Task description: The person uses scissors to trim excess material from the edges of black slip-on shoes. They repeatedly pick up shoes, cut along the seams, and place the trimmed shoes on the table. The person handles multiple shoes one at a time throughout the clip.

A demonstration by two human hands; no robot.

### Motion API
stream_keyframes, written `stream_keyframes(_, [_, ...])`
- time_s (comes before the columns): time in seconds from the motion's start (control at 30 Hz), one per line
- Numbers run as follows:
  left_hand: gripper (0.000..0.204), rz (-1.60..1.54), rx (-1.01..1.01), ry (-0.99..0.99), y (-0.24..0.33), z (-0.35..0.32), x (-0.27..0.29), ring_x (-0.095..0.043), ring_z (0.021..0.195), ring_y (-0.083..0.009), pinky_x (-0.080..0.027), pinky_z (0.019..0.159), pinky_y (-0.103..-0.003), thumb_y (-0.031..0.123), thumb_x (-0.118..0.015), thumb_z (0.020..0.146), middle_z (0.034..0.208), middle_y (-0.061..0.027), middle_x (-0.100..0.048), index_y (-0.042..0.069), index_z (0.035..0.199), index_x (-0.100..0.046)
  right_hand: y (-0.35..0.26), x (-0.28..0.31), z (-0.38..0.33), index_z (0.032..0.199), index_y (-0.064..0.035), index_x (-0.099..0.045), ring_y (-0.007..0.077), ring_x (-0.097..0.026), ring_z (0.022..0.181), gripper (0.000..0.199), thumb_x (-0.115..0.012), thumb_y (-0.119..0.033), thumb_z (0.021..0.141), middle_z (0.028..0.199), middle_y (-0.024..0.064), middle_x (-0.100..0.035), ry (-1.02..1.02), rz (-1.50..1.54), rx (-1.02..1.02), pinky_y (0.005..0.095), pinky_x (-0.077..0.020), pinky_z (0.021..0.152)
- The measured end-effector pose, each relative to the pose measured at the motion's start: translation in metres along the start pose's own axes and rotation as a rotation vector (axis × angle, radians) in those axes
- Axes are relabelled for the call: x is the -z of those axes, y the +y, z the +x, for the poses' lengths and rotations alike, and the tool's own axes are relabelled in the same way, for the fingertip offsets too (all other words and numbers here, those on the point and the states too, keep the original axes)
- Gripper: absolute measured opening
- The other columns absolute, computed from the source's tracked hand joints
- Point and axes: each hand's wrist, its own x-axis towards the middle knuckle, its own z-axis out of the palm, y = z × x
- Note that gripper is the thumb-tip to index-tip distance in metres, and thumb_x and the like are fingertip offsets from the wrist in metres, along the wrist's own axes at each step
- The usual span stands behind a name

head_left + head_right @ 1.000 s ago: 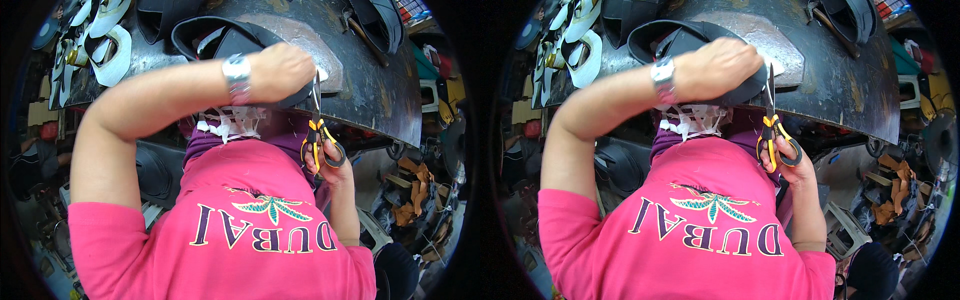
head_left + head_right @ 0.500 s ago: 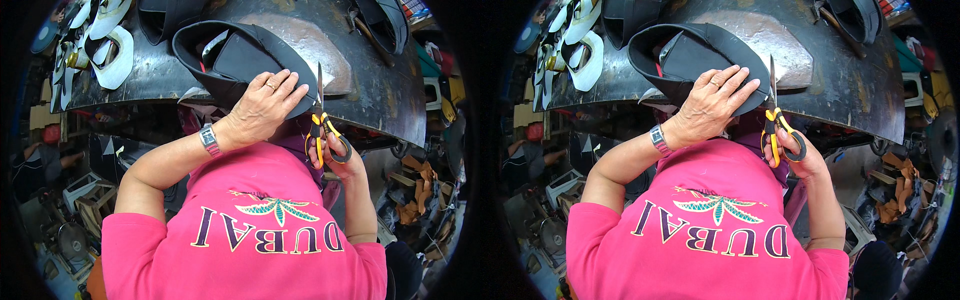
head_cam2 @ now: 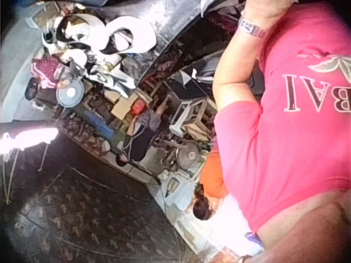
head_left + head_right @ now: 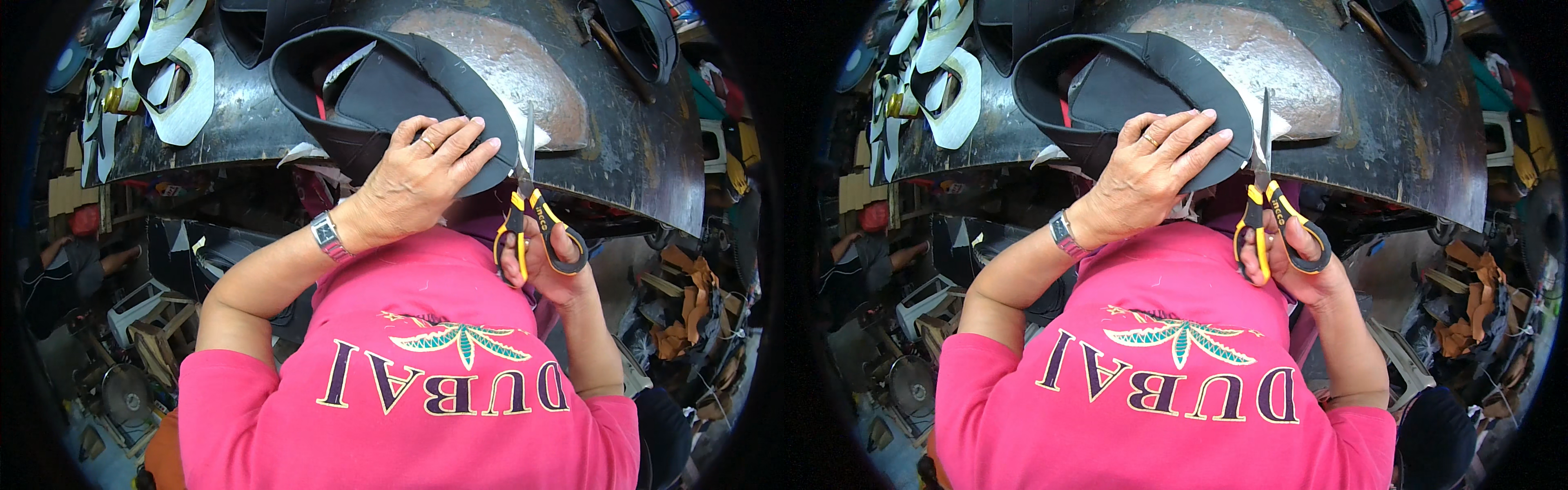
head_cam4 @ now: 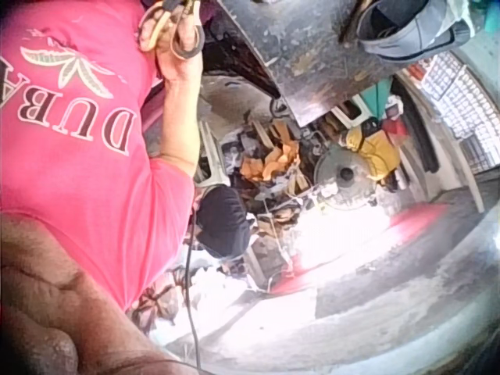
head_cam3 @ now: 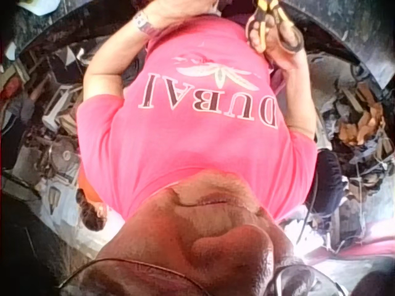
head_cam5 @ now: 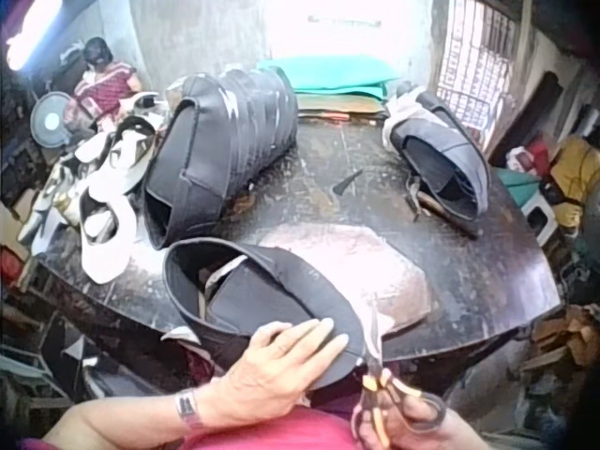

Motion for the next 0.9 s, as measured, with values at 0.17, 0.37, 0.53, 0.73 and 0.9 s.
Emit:
stream_keyframes(0.17, [0.069,0.009,0.059,0.026,0.009,0.002,-0.005,-0.051,0.125,-0.0243,-0.034,0.104,-0.041,0.010,-0.069,0.071,0.140,-0.0115,-0.051,0.012,0.138,-0.053,0.004,-0.007,0.006,0.110,0.0003,-0.055,0.0168,-0.058,0.067,0.058,-0.064,-0.053,0.090,0.082,0.0123,-0.061,0.019,0.010,0.053,0.0275,-0.0471,0.058])
stream_keyframes(0.37, [0.061,-0.014,0.041,-0.006,0.007,0.000,-0.003,-0.048,0.126,-0.0246,-0.032,0.104,-0.042,0.011,-0.064,0.075,0.139,-0.0126,-0.050,0.010,0.135,-0.053,0.000,-0.004,-0.004,0.095,0.0003,-0.057,0.0103,-0.046,0.048,0.050,-0.068,-0.048,0.088,0.064,0.0085,-0.056,0.101,-0.045,0.069,0.0205,-0.0381,0.045])
stream_keyframes(0.53, [0.058,-0.105,0.014,-0.029,0.001,-0.006,0.004,-0.049,0.125,-0.0238,-0.032,0.104,-0.043,0.012,-0.064,0.076,0.138,-0.0126,-0.051,0.010,0.133,-0.055,-0.010,0.004,-0.015,0.091,0.0008,-0.057,0.0093,-0.048,0.046,0.050,-0.073,-0.046,0.084,0.064,0.0095,-0.057,0.096,-0.185,-0.048,0.0191,-0.0369,0.044])
stream_keyframes(0.73, [0.063,-0.073,-0.029,-0.054,0.000,-0.015,0.009,-0.049,0.126,-0.0220,-0.022,0.113,-0.049,0.020,-0.072,0.076,0.140,-0.0079,-0.051,0.015,0.137,-0.055,-0.015,0.006,-0.001,0.103,-0.0010,-0.058,0.0175,-0.057,0.057,0.060,-0.072,-0.055,0.081,0.071,0.0119,-0.060,0.048,-0.169,-0.054,0.0265,-0.0438,0.052])
stream_keyframes(0.9, [0.064,-0.072,-0.031,-0.074,-0.001,-0.021,0.008,-0.050,0.126,-0.0202,-0.014,0.117,-0.055,0.017,-0.073,0.075,0.141,-0.0059,-0.051,0.018,0.136,-0.056,-0.015,0.005,0.016,0.101,-0.0016,-0.058,0.0171,-0.056,0.060,0.054,-0.070,-0.052,0.084,0.072,0.0114,-0.058,0.000,-0.130,-0.061,0.0255,-0.0432,0.054])
